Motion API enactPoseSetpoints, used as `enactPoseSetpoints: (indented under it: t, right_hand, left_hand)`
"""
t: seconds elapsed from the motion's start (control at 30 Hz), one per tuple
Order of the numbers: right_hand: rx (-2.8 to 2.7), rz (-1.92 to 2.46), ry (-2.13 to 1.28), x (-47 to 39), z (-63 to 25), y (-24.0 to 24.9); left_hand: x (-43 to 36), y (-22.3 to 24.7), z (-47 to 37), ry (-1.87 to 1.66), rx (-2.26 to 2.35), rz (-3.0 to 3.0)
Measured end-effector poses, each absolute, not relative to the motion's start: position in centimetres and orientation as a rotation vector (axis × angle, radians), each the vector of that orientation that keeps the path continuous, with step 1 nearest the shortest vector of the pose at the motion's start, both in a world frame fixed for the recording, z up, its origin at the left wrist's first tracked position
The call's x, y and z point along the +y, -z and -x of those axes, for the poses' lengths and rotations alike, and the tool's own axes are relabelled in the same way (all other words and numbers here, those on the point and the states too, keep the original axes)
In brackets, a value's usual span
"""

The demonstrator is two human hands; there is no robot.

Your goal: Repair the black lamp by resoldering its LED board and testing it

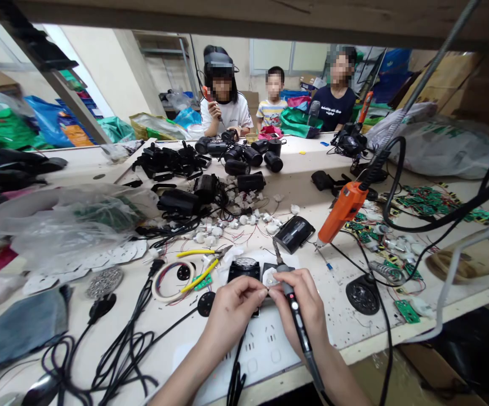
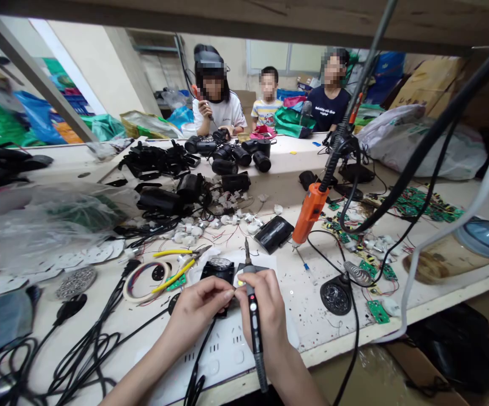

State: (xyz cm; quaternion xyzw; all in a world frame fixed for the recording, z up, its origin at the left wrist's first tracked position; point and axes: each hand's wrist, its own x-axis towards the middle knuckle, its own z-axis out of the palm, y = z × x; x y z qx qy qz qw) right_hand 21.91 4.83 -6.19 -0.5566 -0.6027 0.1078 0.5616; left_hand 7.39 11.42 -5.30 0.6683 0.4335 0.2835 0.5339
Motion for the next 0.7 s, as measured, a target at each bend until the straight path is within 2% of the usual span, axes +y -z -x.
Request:
enactPoseSetpoints:
  t: [0.2,0.37,0.57,0.7]
  right_hand:
    - [-1.439,1.304,-0.204,4.3,-21.9,6.3]
    - [-1.420,1.293,-0.087,0.3,-24.5,6.5]
    - [-1.209,1.718,0.209,-7.5,-29.3,6.7]
    - [-1.077,1.870,0.265,-9.3,-31.2,6.6]
  left_hand:
    - [11.2,5.0,-7.6,-0.662,1.073,-1.629]
    - [11.4,4.9,-7.7,-0.690,1.092,-1.821]
    - [11.7,5.0,-7.8,-0.672,1.116,-1.931]
    - [11.7,4.7,-7.8,-0.678,1.152,-1.963]
